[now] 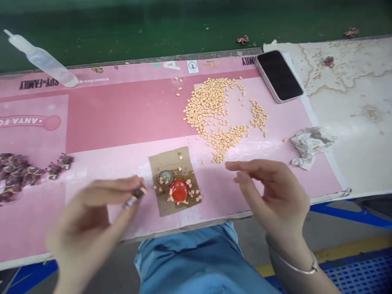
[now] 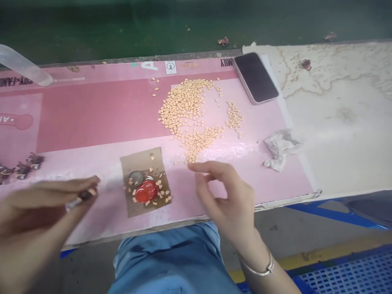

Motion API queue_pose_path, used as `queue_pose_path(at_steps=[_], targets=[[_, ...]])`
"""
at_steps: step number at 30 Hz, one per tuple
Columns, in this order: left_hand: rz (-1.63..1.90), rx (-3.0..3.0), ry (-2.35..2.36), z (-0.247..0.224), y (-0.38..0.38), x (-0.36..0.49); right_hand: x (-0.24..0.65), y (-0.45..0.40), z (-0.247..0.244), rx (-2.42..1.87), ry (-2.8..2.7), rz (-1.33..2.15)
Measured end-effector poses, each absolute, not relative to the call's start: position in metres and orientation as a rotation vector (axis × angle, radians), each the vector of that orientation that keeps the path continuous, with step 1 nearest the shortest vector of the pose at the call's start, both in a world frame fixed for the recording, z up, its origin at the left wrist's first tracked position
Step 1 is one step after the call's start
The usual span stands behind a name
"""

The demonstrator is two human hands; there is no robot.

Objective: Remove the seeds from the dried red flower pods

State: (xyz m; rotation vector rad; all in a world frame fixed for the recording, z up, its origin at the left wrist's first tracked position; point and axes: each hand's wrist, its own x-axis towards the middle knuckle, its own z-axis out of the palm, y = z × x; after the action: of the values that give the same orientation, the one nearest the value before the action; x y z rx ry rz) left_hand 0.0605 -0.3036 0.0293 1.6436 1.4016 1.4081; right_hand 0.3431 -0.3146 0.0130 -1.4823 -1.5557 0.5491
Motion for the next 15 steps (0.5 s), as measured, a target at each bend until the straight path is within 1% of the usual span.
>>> queue_pose_path(at_steps=[2,5,9,12,15], targets=[[1.404,1.554,1.561,0.029,-0.268,0.044,0.364,-0.308,0.003,-1.589,-1.701,0.382],[1.234,1.503,1.834,0.024,-0.196,0.021,0.375,-0.299,-0.007,-1.569,-1.936,0.268],[1.107,1.561,2.074,0.022,-0.085,0.015,0.366,-0.292,-0.010,-1.559,-1.958,0.248],[1.007,1.634,2.142,0.018,-0.009,0.027,0.359,-0.287,-0.009,-1.583,-1.940,0.257],[0.985,1.625,2.165,0.011,0.049,0.037,0.358,-0.282,-0.008,-1.585,-1.978,0.209]])
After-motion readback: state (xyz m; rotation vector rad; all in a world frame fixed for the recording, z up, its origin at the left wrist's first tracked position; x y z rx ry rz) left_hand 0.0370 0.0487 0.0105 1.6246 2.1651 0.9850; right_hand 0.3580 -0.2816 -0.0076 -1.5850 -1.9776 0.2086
